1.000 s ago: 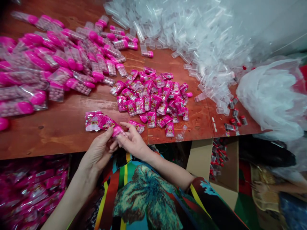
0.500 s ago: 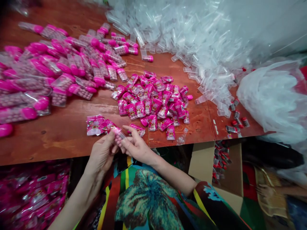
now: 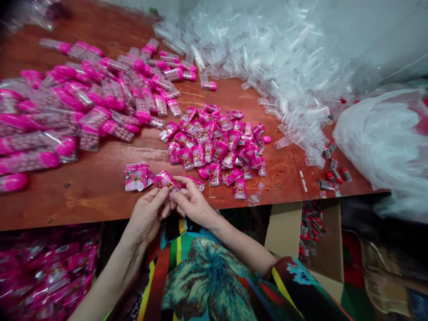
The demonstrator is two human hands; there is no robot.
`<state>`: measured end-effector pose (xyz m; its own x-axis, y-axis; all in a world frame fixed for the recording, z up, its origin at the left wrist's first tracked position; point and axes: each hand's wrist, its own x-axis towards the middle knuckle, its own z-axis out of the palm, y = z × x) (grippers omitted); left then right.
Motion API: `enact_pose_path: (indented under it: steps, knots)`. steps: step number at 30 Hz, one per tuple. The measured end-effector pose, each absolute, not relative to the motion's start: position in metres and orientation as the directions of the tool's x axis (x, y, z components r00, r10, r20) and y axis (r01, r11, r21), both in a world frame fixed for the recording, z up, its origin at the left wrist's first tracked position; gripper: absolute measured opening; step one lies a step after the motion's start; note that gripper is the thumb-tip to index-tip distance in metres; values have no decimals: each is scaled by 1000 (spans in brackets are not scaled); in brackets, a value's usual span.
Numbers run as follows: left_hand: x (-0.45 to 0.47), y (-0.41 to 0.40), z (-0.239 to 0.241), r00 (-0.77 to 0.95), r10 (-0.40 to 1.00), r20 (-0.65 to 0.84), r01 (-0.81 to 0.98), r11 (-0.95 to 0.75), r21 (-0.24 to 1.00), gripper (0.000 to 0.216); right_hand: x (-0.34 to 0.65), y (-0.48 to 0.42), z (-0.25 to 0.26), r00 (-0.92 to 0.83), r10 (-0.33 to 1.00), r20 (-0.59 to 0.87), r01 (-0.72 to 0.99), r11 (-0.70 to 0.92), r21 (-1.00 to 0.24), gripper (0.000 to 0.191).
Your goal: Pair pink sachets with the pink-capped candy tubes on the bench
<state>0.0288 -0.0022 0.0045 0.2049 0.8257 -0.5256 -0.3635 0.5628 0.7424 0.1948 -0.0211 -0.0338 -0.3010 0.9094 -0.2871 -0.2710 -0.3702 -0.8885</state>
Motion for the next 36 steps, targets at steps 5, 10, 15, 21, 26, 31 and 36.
enact_pose_path:
  steps: [5, 10, 15, 21, 26, 31, 36]
  knots:
    - [37, -5, 10, 226, 805, -549, -365, 593, 718, 71, 203, -14, -26, -240, 945, -223, -109, -254, -961, 58]
    - [17, -10, 13, 33, 819, -573, -326, 551, 768, 73, 235, 3, 1, 149, 985, 91, 462, 12, -887, 69]
    - [-22, -10, 1, -322, 812, -487, -305, 398, 865, 68, 188, 22, 0, -207, 974, 97, 796, 225, -562, 66]
    - [-38, -7, -11, -370, 797, -477, -314, 376, 872, 69, 113, 41, -18, -488, 873, -21, 838, 461, -292, 43]
    - [-37, -6, -15, -327, 807, -492, -349, 381, 856, 64, 122, 47, -25, -520, 854, 20, 820, 505, -267, 35]
    - [-32, -3, -10, -286, 812, -509, -384, 390, 837, 59, 134, 41, -37, -448, 884, 135, 784, 461, -415, 32]
    - [-25, 1, 0, -238, 854, -463, -365, 363, 857, 55, 152, 32, -44, -436, 871, 225, 746, 490, -451, 39]
